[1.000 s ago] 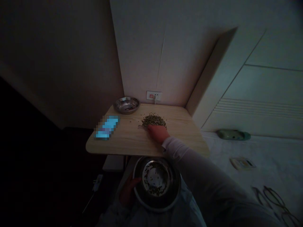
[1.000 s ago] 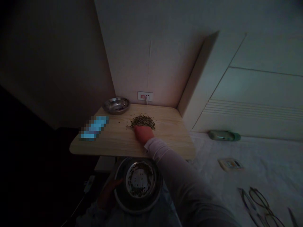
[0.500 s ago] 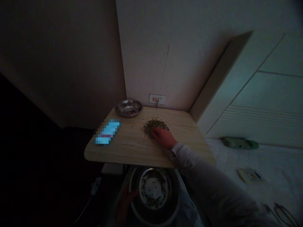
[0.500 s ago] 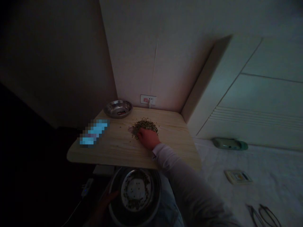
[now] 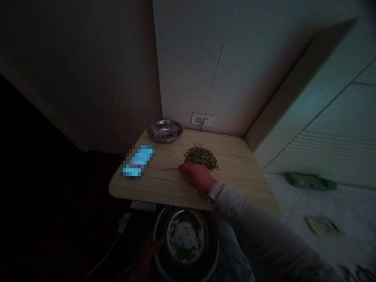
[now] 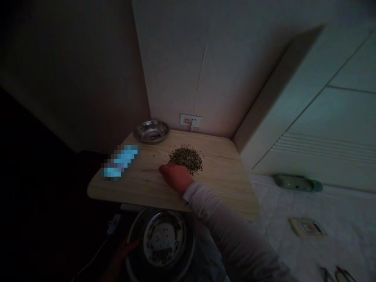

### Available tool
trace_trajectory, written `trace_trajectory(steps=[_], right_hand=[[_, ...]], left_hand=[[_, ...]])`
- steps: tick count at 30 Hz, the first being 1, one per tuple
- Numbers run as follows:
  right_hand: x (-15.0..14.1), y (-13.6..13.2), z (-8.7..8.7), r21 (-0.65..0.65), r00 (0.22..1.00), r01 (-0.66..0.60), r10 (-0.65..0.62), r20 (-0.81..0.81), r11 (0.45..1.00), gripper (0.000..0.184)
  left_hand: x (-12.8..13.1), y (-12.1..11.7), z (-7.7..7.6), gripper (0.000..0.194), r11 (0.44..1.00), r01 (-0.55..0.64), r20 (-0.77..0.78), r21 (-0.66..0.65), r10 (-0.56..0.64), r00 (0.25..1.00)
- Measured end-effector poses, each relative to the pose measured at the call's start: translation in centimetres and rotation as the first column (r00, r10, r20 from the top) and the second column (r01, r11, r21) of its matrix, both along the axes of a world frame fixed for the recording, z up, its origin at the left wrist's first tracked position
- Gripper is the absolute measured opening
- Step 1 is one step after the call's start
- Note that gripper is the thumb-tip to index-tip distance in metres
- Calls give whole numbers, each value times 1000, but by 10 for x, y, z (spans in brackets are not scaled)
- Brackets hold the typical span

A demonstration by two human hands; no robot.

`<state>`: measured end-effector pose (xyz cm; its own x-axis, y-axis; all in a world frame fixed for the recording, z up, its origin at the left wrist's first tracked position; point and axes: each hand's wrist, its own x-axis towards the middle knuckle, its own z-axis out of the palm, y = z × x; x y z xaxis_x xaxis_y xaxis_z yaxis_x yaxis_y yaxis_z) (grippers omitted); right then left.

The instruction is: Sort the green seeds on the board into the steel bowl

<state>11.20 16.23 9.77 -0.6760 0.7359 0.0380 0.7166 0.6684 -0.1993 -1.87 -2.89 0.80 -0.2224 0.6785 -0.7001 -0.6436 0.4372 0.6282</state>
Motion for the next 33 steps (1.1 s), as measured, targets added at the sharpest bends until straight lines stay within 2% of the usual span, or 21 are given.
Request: trace_trajectory(steps=[5,9,13,19,24,26,33], right_hand=[[-10,3,-2,-9,994,-104,104,39,995,31],[-5,1,-7,-18,981,-183,184,54,983,31],[10,-3,-12,2,967,-251,251,35,968,29],[30,-8,-17,43,953,-304,304,14,952,28],[41,-12,-17,62,956,-293,294,3,954,30],[45,-15,-15,51,957,-288,288,1,956,29],[59,-33,-13,49,965,-262,262,3,964,29]], left_hand=[[1,3,-7,24,999,-21,1,-37,21,1000],[1,5,-8,23,1000,-2,57,-24,3,998],[0,6,-2,26,1000,21,53,-4,-21,998],[0,10,14,18,997,63,45,51,-65,997],[-1,14,11,11,994,73,60,77,-78,995],[-2,16,8,14,994,80,54,74,-84,995],[-2,21,-4,42,992,97,94,82,-105,990]])
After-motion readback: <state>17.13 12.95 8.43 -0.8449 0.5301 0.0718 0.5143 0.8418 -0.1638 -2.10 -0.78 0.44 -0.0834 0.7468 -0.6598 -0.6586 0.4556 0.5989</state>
